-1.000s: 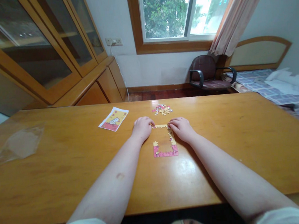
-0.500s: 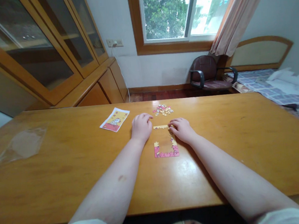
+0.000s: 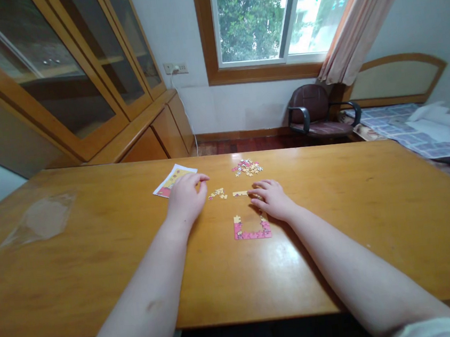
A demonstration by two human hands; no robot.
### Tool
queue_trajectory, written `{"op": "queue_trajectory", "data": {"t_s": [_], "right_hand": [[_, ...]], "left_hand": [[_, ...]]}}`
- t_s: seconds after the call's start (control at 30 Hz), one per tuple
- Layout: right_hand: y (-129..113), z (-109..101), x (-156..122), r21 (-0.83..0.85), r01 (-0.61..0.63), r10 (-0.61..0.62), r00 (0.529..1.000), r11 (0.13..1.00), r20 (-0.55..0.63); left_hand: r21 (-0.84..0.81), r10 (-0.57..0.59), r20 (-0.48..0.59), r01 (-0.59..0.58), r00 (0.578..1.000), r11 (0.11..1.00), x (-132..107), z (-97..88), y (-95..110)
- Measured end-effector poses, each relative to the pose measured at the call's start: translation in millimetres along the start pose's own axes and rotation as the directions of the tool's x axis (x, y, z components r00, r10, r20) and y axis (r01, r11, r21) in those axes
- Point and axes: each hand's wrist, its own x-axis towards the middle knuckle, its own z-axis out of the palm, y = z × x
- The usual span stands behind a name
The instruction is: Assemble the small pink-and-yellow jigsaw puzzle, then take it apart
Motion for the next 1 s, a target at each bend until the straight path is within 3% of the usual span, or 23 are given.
{"op": "queue_trajectory", "data": {"t_s": [0.03, 0.13, 0.3, 0.77, 1.0], "right_hand": [[0, 0, 0, -0.004, 0.0, 0.0, 1.0, 1.0, 0.006], [-1, 0, 0, -0.008, -0.005, 0.005, 1.0, 1.0, 0.018], [-2, 0, 0, -0.007, -0.016, 0.017, 0.999, 1.0, 0.031], [2, 1, 2, 0.077, -0.063, 0.068, 0.995, 0.995, -0.071], [6, -1, 1, 0.058, -0.172, 0.179, 0.971, 0.983, -0.16]], "left_hand": [[0.005, -0.003, 0.011, 0.003, 1.0, 1.0, -2, 12.3, -10], [0.031, 0.011, 0.178, -0.017, 0.984, 0.999, -6, 39.1, -32], [0.068, -0.038, 0.301, 0.018, 0.953, 0.997, -5, 50.8, -40], [0.061, -0.019, 0.265, 0.003, 0.964, 0.998, -1, 63.8, -45], [0.122, -0.033, 0.255, 0.002, 0.966, 0.993, -2, 54.5, -43]]}}
